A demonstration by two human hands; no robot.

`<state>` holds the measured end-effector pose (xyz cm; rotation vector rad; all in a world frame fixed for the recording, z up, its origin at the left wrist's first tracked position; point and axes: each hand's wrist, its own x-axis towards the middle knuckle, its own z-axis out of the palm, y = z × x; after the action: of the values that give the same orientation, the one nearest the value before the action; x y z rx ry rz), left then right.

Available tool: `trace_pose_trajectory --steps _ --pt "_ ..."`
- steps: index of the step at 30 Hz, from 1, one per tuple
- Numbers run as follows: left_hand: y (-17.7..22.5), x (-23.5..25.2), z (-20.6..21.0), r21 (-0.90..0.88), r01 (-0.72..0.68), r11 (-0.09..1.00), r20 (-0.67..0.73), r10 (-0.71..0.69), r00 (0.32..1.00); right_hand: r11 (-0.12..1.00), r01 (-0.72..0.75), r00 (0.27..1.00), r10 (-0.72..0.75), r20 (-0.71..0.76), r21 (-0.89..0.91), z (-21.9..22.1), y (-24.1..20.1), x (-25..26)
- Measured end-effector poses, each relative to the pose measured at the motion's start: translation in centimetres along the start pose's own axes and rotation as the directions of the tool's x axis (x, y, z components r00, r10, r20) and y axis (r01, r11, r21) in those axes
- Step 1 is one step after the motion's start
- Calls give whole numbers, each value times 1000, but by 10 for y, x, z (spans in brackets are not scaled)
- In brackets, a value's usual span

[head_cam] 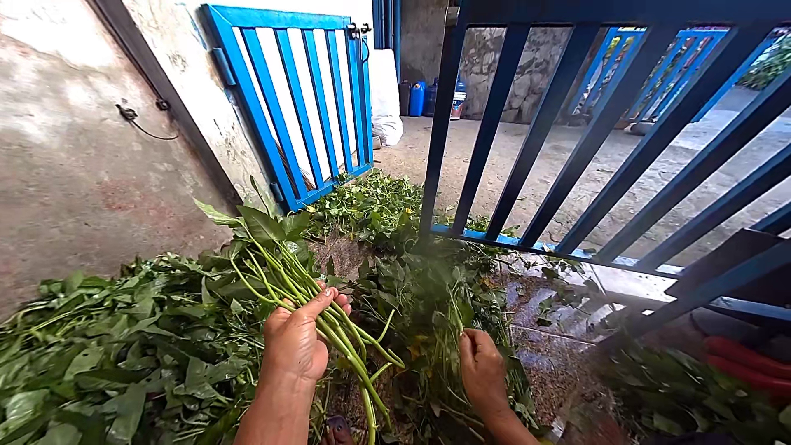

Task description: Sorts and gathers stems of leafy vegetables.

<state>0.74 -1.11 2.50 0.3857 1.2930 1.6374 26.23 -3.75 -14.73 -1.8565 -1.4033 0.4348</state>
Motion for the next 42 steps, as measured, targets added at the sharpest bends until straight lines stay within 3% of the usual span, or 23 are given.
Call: trace_pose_trajectory --steps 1,2,3,4,5,6,8,9,10,11,12,13,14,15,16,19,21,22,25,27,33,38,42 --pt "-1 -1 1 -1 -1 1000 -7 1 1000 988 -73 978 97 185 -135 -7 6 9" --pt "-2 -2 2 -6 2 1000 -8 -2 1000 948 -122 906 227 358 -294 -12 9 21" --pt "-3 -2 3 -6 5 1000 -6 -5 1000 919 -119 868 280 411 -376 -16 9 28" --pt "-2 -2 5 -3 7 1000 -5 -7 1000 929 -94 907 229 354 -358 -21 2 28" --pt "-2 -3 5 2 9 1000 -6 -9 1000 964 -36 977 88 192 -263 -26 -6 22" --pt "-3 -3 3 4 12 1000 -9 -12 1000 986 73 996 -80 -39 -148 -30 -13 16" --pt "-5 -2 3 11 8 1000 -8 -8 1000 965 259 894 -252 -370 -30 -34 -28 13" --pt "-6 -1 3 15 4 1000 -5 -4 1000 960 280 877 -263 -402 -19 -34 -30 13" --pt "-6 0 4 18 1 1000 -5 -1 1000 971 237 915 -238 -326 -41 -32 -27 12" --pt "-7 1 4 19 -2 1000 -10 2 1000 989 114 985 -125 -117 -99 -29 -21 12" --pt "-8 0 5 17 -4 1000 -14 4 1000 978 -48 979 87 186 -202 -28 -17 18" --pt "-8 -1 5 18 0 1000 -11 0 1000 940 -142 873 267 407 -311 -23 -12 27" --pt "-8 -2 5 18 5 1000 -1 -5 1000 918 -172 797 342 498 -357 -18 -7 32" --pt "-7 -4 6 15 13 1000 9 -13 1000 933 -180 802 323 503 -312 -17 -6 31" --pt "-5 -5 6 13 22 1000 14 -22 1000 965 -181 860 248 446 -188 -17 -6 25" --pt "-5 -6 2 21 46 999 19 -47 999 957 -127 987 95 133 260 -14 -19 5" --pt "-8 -3 2 27 46 999 15 -46 999 865 -132 991 125 46 483 -14 -35 -4" --pt "-9 -2 3 32 45 998 11 -45 999 777 -173 984 158 78 606 -16 -42 -7" --pt "-13 -3 6 41 51 998 1 -51 999 312 -410 908 226 352 857 -23 -58 -11" --pt "-15 -4 8 45 57 997 15 -58 998 159 -461 886 143 442 873 -24 -62 -13" --pt "-26 -10 13 71 76 995 115 -83 990 186 -425 894 -64 443 886 -16 -74 -27" --pt "-32 -12 16 125 77 989 181 -99 978 299 -269 886 -296 357 916 -5 -77 -40" --pt "-30 -11 13 130 39 991 257 -72 964 459 -103 887 -359 290 883 -3 -87 -46"
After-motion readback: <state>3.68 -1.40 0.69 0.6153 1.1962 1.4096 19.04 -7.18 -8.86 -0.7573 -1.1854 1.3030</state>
